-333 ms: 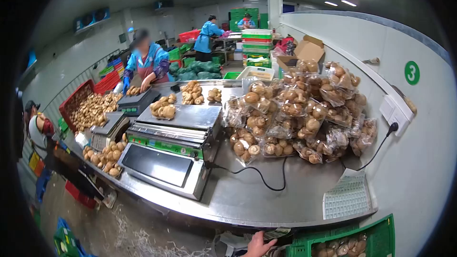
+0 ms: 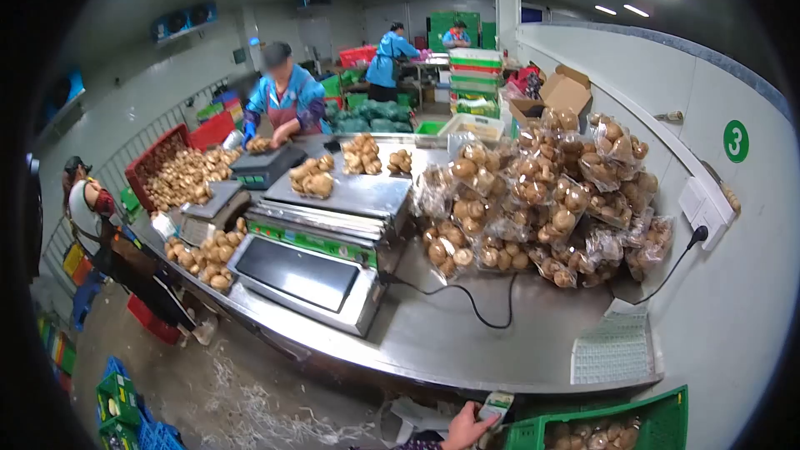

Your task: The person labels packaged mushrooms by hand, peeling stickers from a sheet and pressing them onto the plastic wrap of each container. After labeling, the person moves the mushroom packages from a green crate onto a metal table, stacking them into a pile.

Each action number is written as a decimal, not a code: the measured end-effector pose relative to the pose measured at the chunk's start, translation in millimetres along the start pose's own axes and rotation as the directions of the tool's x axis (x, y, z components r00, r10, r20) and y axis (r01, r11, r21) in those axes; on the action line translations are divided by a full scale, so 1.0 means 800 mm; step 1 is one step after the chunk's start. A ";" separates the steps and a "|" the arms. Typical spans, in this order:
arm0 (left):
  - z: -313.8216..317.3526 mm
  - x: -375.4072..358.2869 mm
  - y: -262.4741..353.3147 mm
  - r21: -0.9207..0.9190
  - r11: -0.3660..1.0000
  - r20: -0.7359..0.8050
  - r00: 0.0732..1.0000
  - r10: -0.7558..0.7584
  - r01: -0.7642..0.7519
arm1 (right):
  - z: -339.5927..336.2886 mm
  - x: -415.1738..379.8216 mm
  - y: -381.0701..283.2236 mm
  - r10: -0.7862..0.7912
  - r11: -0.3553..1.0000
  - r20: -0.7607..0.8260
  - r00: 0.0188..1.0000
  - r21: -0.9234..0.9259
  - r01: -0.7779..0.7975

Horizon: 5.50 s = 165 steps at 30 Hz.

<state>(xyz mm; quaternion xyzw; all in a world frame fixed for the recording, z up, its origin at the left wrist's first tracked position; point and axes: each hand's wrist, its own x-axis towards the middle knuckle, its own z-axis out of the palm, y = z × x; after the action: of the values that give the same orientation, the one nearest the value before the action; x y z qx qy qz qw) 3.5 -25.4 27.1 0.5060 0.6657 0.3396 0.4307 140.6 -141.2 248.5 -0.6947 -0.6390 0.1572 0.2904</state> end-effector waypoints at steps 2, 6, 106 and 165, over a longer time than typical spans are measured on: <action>0.017 -0.006 -0.022 0.036 0.998 -0.130 0.990 0.050 -0.045 | 0.009 -0.006 0.029 0.010 0.999 -0.047 0.999 0.033 -0.009; 0.031 -0.020 -0.031 -0.122 0.990 -0.105 0.993 0.062 -0.075 | 0.017 -0.014 0.054 -0.025 0.988 -0.078 0.997 0.147 0.036; -0.040 -0.148 0.234 -0.074 0.734 0.514 0.605 0.608 -0.675 | -0.058 0.011 0.130 -0.033 0.660 0.414 0.910 0.692 -0.291; -0.016 -0.162 0.210 -0.089 0.772 0.696 0.515 0.500 -0.629 | -0.072 -0.110 0.249 -0.182 0.916 0.384 0.905 -0.268 0.298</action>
<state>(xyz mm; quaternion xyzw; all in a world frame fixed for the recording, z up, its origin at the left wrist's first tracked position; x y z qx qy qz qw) 70.6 -107.9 211.3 0.8181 0.2823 0.1899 0.4637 321.7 -242.3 159.6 -0.6080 -0.7789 0.1354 0.0724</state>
